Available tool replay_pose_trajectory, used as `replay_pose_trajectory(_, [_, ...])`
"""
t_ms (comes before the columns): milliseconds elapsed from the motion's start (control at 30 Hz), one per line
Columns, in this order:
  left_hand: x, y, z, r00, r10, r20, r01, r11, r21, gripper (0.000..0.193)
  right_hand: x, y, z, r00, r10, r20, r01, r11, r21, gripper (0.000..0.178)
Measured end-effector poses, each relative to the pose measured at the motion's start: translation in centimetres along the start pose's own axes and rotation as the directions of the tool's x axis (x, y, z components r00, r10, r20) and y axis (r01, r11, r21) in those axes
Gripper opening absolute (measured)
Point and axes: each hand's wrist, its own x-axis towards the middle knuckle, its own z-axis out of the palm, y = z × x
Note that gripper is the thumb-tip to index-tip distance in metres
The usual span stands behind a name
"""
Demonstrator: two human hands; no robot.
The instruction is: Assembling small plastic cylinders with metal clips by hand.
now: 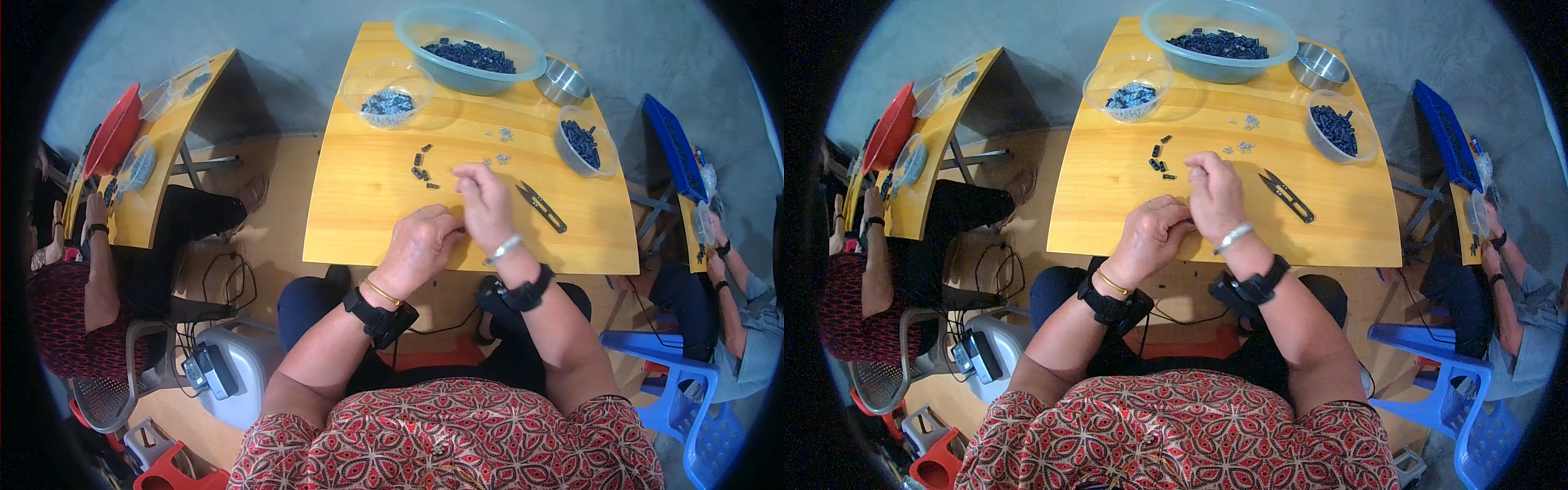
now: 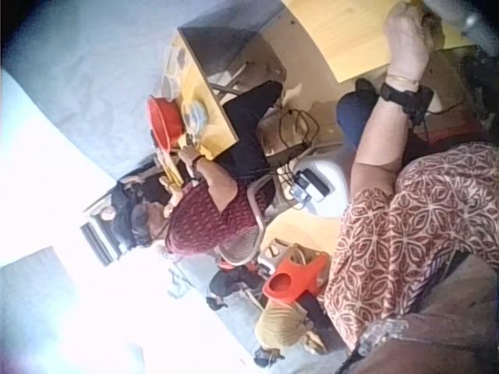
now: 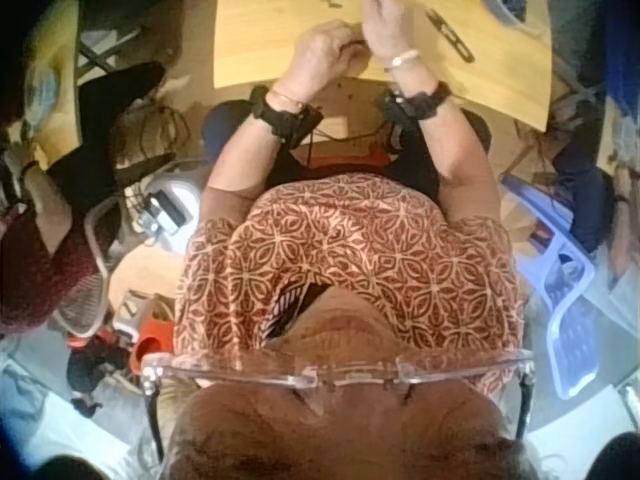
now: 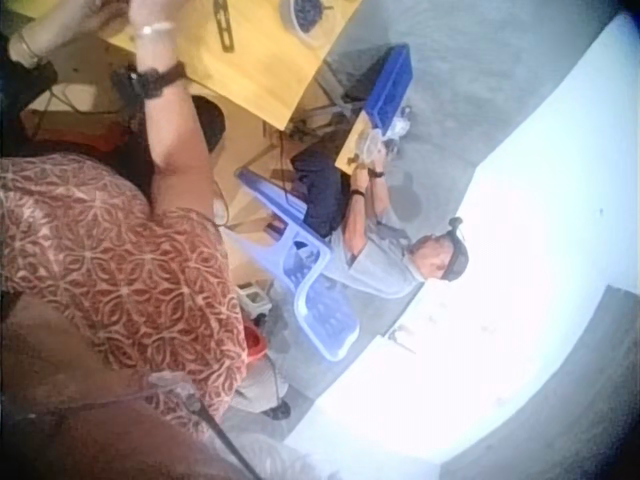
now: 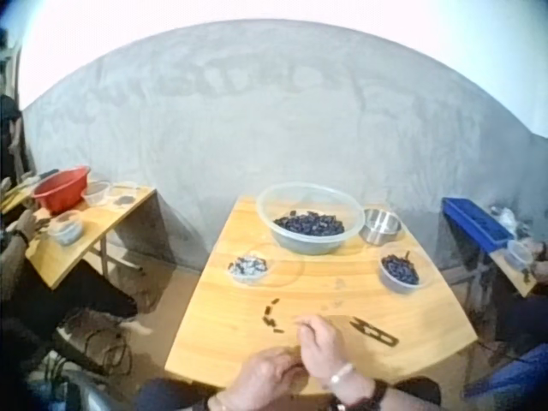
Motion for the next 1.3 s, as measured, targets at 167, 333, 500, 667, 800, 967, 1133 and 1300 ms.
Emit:
replay_pose_trajectory(167, [-0.3, -0.4, 0.2, 0.998, -0.054, -0.016, 0.054, 0.998, 0.017, 0.007, 0.4, 1.0, 1.5, 0.974, -0.226, 0.002, 0.216, 0.931, -0.294, 0.011])
replay_pose_trajectory(333, [-0.4, -0.2, 0.3, 0.996, -0.023, -0.091, 0.029, 0.998, 0.064, 0.002, 0.4, 1.2, 1.6, 0.970, -0.241, -0.012, 0.225, 0.921, -0.317, 0.011])
replay_pose_trajectory(500, [-0.6, 0.5, 0.6, 0.993, -0.089, -0.075, 0.096, 0.990, 0.105, 0.005, 0.2, 1.7, 1.7, 0.978, -0.210, -0.017, 0.194, 0.931, -0.308, 0.010])
replay_pose_trajectory(667, [-0.7, 0.0, 1.1, 0.986, -0.058, -0.154, 0.080, 0.987, 0.140, 0.003, 0.3, 1.2, 1.7, 0.954, -0.299, -0.027, 0.276, 0.909, -0.313, 0.010])
replay_pose_trajectory(800, [-0.6, -0.1, 1.3, 0.982, -0.064, -0.178, 0.086, 0.989, 0.119, 0.004, 0.4, 1.7, 1.7, 0.947, -0.321, 0.021, 0.305, 0.876, -0.372, 0.011])
replay_pose_trajectory(967, [-0.6, -0.8, 1.6, 0.981, -0.024, -0.194, 0.052, 0.989, 0.141, 0.008, 0.3, 1.6, 1.7, 0.968, -0.239, 0.081, 0.249, 0.851, -0.463, 0.012])
replay_pose_trajectory(1133, [-0.4, -0.6, 1.5, 0.979, -0.029, -0.201, 0.060, 0.987, 0.152, 0.009, 0.4, 1.1, 1.4, 0.975, -0.182, 0.130, 0.223, 0.813, -0.537, 0.011])
replay_pose_trajectory(1300, [-0.4, -0.3, 1.5, 0.976, -0.050, -0.213, 0.093, 0.976, 0.196, 0.008, 0.5, 0.8, 1.6, 0.977, -0.165, 0.132, 0.211, 0.786, -0.581, 0.010])
